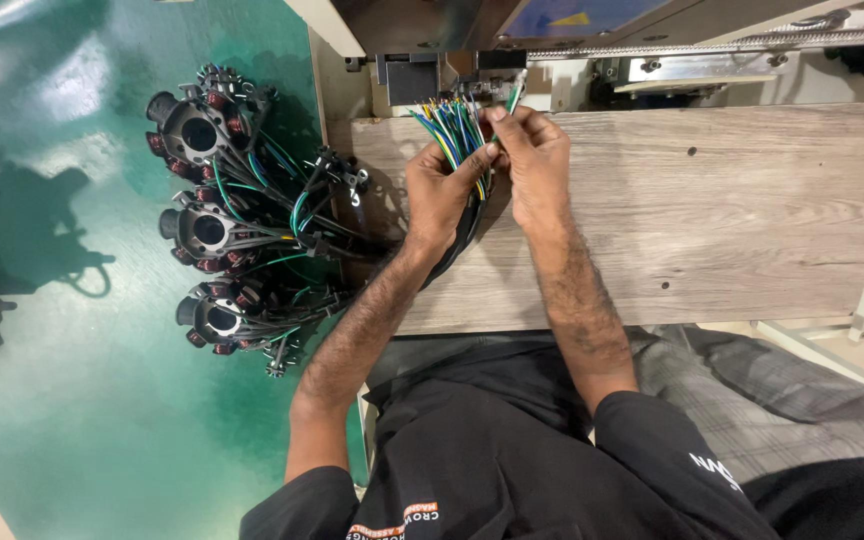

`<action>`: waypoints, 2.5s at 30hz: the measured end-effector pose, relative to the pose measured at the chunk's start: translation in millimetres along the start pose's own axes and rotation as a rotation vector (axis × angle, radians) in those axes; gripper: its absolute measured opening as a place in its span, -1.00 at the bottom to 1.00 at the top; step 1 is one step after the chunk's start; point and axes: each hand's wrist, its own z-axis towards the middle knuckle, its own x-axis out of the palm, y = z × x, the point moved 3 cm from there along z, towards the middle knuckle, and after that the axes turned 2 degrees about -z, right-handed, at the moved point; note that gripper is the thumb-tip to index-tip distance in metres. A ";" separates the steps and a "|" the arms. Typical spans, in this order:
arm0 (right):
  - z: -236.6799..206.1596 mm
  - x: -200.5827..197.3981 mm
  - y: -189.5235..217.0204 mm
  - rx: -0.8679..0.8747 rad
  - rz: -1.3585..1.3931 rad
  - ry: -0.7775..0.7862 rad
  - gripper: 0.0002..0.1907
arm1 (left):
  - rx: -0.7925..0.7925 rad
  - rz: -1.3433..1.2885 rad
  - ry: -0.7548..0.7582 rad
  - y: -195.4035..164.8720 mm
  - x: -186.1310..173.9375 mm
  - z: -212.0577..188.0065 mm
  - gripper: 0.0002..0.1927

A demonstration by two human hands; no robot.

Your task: The person strips the insulation from a bundle of multi-colored wires using a machine, then moves to a crimping station to attach metal terminals to the wire ends one by one.

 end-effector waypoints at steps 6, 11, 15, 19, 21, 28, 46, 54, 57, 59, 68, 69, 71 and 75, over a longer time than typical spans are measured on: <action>4.1 -2.2 4.0 0.033 -0.154 0.096 -0.82 | -0.031 0.039 0.032 -2.3 -0.9 -2.0 -0.87; 3.7 0.7 3.6 -0.042 -0.168 0.115 -0.81 | -0.051 0.080 0.020 -3.2 -3.6 -2.4 -0.88; 3.2 3.0 0.3 -0.068 -0.124 0.055 -0.78 | -0.024 0.075 -0.032 -5.7 -4.4 -2.8 -0.87; 4.8 6.9 -3.0 -0.070 -0.067 0.033 -0.78 | 0.020 0.049 -0.050 -7.0 -3.5 0.7 -0.85; 5.2 8.2 -2.9 -0.065 -0.040 0.030 -0.78 | 0.025 0.063 -0.071 -6.8 -4.5 2.3 -0.85; 4.1 12.8 1.3 -0.066 -0.101 0.033 -0.78 | 0.021 0.143 -0.092 -5.3 -8.0 3.7 -0.85; 2.2 8.1 -3.6 -0.100 -0.107 -0.008 -0.81 | -0.020 0.087 -0.091 -4.9 -7.2 1.3 -0.86; 2.5 12.3 0.4 -0.065 -0.209 0.072 -0.80 | -0.001 0.065 -0.079 0.4 -8.5 4.7 -0.89; 0.2 11.5 2.8 -0.048 -0.192 0.022 -0.79 | -0.004 0.113 -0.084 -0.5 -9.5 5.0 -0.88; -0.1 12.4 3.9 -0.064 -0.143 0.036 -0.80 | -0.003 0.121 -0.090 -1.1 -9.9 5.0 -0.88; 1.0 10.3 1.6 -0.067 -0.188 -0.016 -0.75 | 0.004 0.076 -0.106 0.4 -8.9 5.5 -0.88; 1.0 10.2 1.6 -0.062 -0.187 -0.021 -0.75 | 0.002 0.077 -0.105 0.4 -9.0 5.7 -0.88; 1.8 10.7 2.1 -0.075 -0.205 -0.015 -0.73 | -0.002 0.077 -0.105 0.3 -9.4 5.7 -0.88; 2.7 10.6 2.0 -0.061 -0.238 0.013 -0.76 | -0.001 0.054 -0.097 -0.8 -10.4 6.9 -0.89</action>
